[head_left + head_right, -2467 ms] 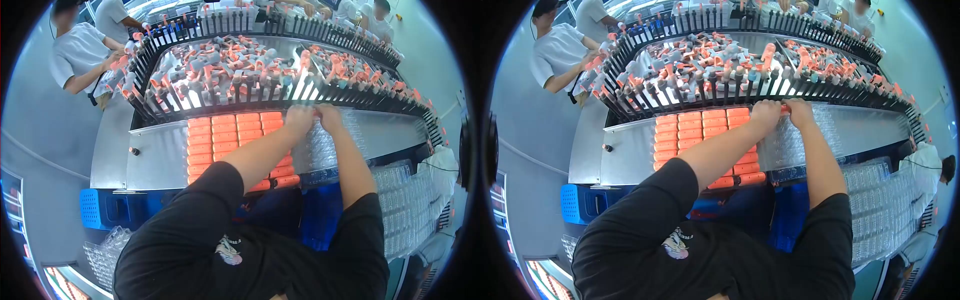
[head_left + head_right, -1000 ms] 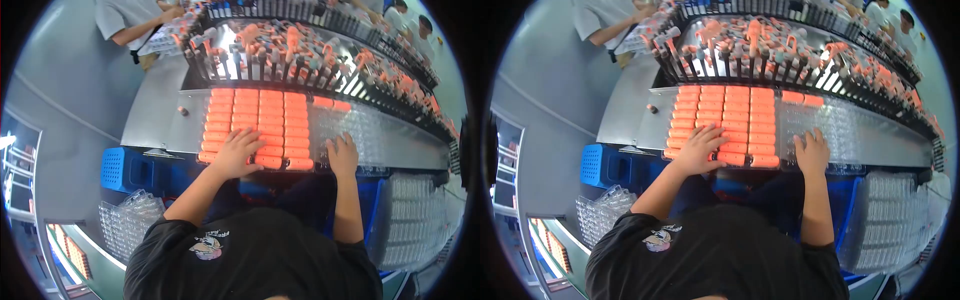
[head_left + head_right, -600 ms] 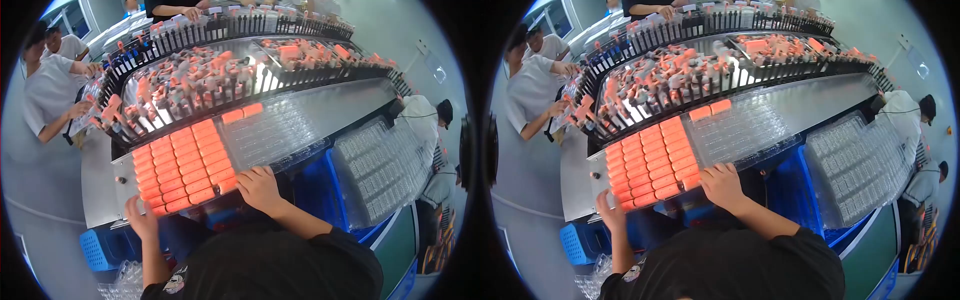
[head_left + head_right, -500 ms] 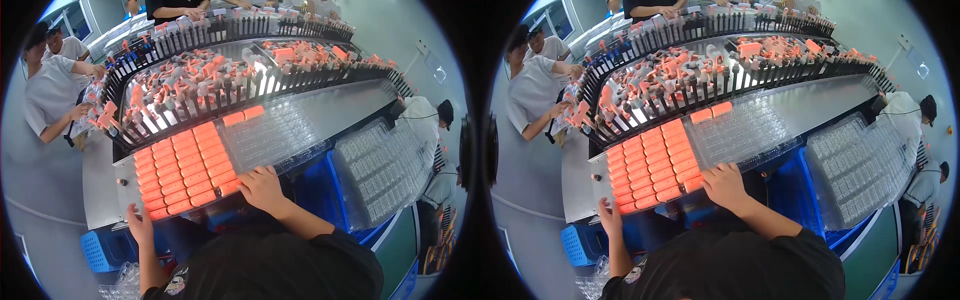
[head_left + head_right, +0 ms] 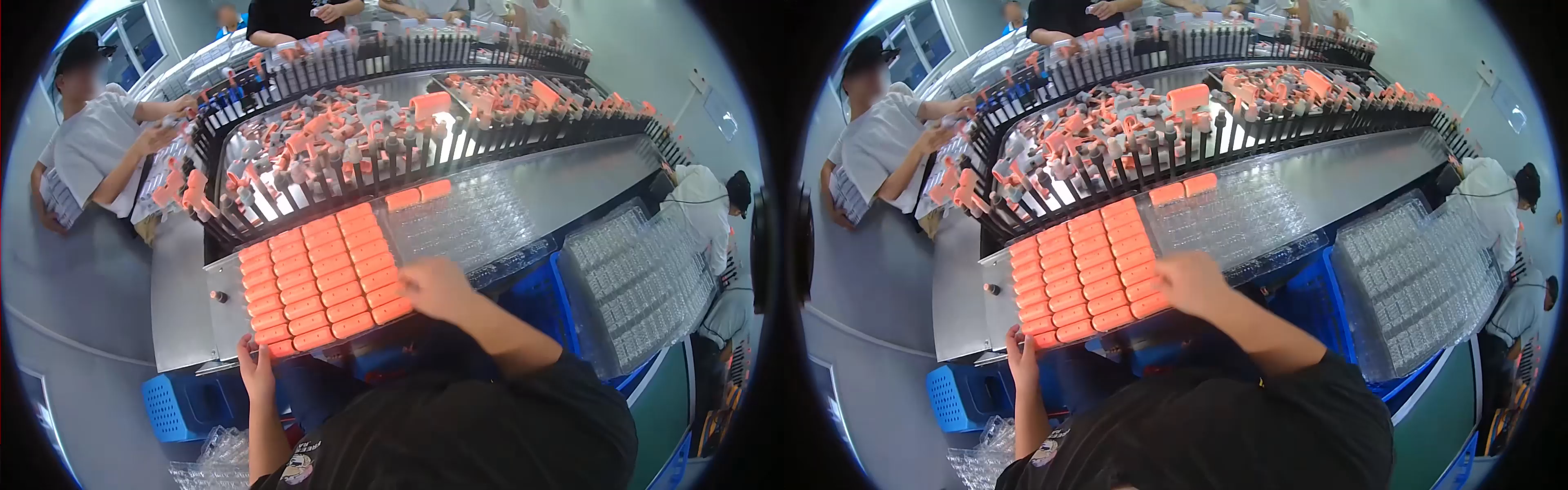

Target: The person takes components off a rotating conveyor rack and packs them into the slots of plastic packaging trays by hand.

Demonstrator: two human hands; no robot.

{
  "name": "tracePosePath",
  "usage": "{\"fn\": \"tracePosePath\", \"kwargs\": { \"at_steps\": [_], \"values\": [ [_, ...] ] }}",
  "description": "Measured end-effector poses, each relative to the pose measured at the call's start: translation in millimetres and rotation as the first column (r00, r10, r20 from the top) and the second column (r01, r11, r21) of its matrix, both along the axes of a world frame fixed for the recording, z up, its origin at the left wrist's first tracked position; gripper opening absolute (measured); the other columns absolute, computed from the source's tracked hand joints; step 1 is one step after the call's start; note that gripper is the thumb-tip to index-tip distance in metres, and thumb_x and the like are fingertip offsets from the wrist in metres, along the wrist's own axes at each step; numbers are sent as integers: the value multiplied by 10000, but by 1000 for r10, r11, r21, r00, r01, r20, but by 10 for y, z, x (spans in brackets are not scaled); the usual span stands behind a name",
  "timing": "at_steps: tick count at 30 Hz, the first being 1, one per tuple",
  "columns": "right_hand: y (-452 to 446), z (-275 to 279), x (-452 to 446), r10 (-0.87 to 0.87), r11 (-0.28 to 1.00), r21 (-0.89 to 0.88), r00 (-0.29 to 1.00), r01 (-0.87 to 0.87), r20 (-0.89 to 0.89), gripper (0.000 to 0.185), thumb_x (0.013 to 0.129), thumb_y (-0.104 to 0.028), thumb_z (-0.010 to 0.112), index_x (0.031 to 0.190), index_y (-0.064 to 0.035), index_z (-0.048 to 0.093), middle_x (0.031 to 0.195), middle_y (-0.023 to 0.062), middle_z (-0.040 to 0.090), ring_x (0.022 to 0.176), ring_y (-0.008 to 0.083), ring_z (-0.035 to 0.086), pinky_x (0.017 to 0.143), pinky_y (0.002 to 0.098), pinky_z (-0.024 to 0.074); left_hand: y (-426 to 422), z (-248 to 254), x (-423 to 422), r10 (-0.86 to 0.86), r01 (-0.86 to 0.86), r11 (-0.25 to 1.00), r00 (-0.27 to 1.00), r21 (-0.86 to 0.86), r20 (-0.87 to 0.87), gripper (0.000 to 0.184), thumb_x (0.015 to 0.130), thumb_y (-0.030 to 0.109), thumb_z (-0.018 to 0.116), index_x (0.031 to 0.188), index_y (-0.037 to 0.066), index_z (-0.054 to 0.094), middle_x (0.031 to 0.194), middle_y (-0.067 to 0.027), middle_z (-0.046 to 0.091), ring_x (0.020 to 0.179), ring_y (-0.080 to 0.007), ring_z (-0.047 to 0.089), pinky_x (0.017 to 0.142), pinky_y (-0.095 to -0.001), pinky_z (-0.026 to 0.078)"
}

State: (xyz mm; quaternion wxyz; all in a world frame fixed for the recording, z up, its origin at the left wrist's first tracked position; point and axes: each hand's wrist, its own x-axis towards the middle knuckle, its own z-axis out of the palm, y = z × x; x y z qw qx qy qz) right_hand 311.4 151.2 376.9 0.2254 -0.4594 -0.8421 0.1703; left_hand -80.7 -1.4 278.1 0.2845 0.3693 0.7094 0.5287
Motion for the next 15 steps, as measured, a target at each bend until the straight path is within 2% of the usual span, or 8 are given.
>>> {"fn": "tracePosePath", "kwargs": {
  "at_steps": [1,3,4,6,8,11,14,15],
  "values": [
    [172,165,-1,0,999,53,992,7,-128,163,829,-237,751,873,-95,683,908,122,709,881,376,679,769,486,533,17,61,-33,5,-13,998,993,-69,-122,400,1046,240,609,1366,15,531,1024,-71,618,868,-157,634,741,-310,510],
    [709,612,-31,133,800,596,946,74,-296,149,800,-148,768,902,-69,693,879,111,698,851,352,679,768,463,539,114,262,-75,24,-123,968,913,-219,-407,386,1038,329,611,1276,24,599,939,-92,653,831,-210,657,746,-357,517],
    [1030,816,-30,113,842,530,927,101,-357,217,791,-106,770,989,-64,691,960,111,698,929,349,669,825,465,529,197,426,-87,25,-222,932,827,-285,-562,394,1032,377,606,1215,29,637,897,-106,668,812,-243,664,752,-383,521],
    [1661,1196,-29,-119,683,710,985,172,-125,504,749,-182,800,1226,-84,670,1242,124,671,1185,343,605,992,478,469,350,462,-277,7,-295,900,746,-321,-666,420,1020,441,595,1106,41,691,848,-128,694,788,-304,675,756,-427,528],
    [2349,1296,-106,-104,637,767,994,78,-15,552,716,-248,811,1227,-73,697,1169,135,704,1162,362,639,962,478,500,586,102,-771,27,-240,929,802,-282,-596,438,1009,471,580,1011,56,724,834,-146,716,778,-357,681,753,-465,534],
    [2762,1725,-399,176,984,-58,850,-170,497,551,702,-293,820,1190,-54,722,1084,159,733,1068,378,691,906,473,536,740,33,-734,131,-368,911,686,-187,-715,406,992,437,582,922,66,732,836,-142,731,774,-377,692,721,-496,534],
    [2743,1828,-638,176,934,130,745,-333,644,466,730,-314,826,1108,-56,737,1017,160,751,957,378,722,837,469,552,722,68,-586,88,-368,912,606,-180,-791,351,977,402,595,916,82,725,850,-140,741,809,-390,712,706,-507,536],
    [2559,1888,-629,178,921,256,903,-293,391,435,746,-314,827,1094,-70,732,1031,149,756,944,366,724,829,463,550,709,74,-617,101,-367,915,609,-167,-786,344,973,398,599,909,83,720,849,-137,741,812,-387,713,710,-505,537]
  ]
}}
